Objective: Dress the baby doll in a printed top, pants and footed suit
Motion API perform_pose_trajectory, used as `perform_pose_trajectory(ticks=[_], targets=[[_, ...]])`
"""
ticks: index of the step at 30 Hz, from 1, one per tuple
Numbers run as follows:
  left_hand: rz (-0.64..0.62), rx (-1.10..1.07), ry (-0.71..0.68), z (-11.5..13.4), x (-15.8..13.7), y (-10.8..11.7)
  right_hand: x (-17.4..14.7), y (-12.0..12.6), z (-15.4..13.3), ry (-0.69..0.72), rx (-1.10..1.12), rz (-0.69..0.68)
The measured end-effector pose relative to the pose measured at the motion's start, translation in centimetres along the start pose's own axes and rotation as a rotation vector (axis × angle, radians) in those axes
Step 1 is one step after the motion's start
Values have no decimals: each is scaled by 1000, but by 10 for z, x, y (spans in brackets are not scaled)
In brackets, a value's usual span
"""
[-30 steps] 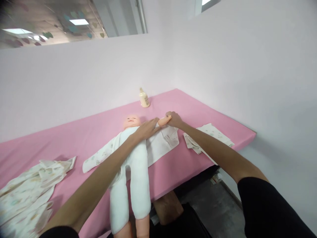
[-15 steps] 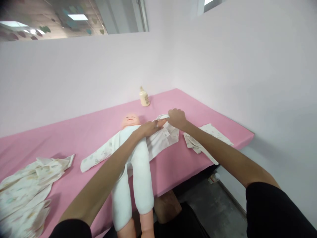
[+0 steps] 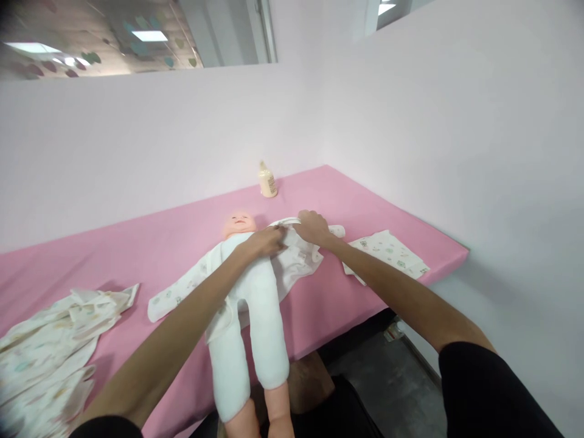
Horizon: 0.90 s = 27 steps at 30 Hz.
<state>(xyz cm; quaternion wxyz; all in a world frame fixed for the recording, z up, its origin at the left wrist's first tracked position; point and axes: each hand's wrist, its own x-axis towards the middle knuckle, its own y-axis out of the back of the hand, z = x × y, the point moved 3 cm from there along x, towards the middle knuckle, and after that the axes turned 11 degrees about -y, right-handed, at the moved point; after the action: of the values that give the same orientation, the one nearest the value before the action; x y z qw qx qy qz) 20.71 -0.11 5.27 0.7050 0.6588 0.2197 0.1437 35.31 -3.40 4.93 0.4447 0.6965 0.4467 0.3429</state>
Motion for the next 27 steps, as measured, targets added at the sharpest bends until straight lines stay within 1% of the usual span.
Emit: perform_pose_trajectory(ticks=[3, 5, 8, 10, 11, 13, 14, 15, 17, 18, 20, 22, 24, 26, 27], targets=[[45, 33, 49, 3, -5, 1, -11, -4, -21, 7, 227, -58], [49, 36, 58, 3, -5, 2, -23, -5, -33, 6, 338, -64], [40, 17, 40, -1, -14, 7, -43, -3, -37, 31, 437, -89], [63, 0, 25, -3, -33, 11, -57, -2, -29, 62, 460, -142], [90, -6, 25, -3, -46, 13, -64, -1, -23, 71, 450, -156], [187, -5, 58, 2, -82, 15, -78, -2, -5, 86, 382, -143], [236, -4, 99, 7, -102, 15, -84, -3, 5, 94, 336, -122], [279, 2, 177, 12, -123, 12, -89, -6, 14, 111, 291, -106], [331, -21, 379, 25, -163, 4, -96, -17, 31, 115, 214, -102], [342, -58, 456, 33, -179, -2, -98, -23, 37, 111, 186, -115], [362, -158, 548, 47, -203, -16, -102, -33, 42, 118, 170, -150], [373, -263, 624, 58, -215, -29, -107, -34, 37, 140, 239, -178], [393, -382, 668, 65, -219, -39, -115, -24, 23, 165, 396, -265], [431, -502, 659, 69, -217, -44, -128, -7, 1, 177, 560, -387], [451, -551, 640, 70, -216, -45, -135, 1, -11, 190, 601, -401]])
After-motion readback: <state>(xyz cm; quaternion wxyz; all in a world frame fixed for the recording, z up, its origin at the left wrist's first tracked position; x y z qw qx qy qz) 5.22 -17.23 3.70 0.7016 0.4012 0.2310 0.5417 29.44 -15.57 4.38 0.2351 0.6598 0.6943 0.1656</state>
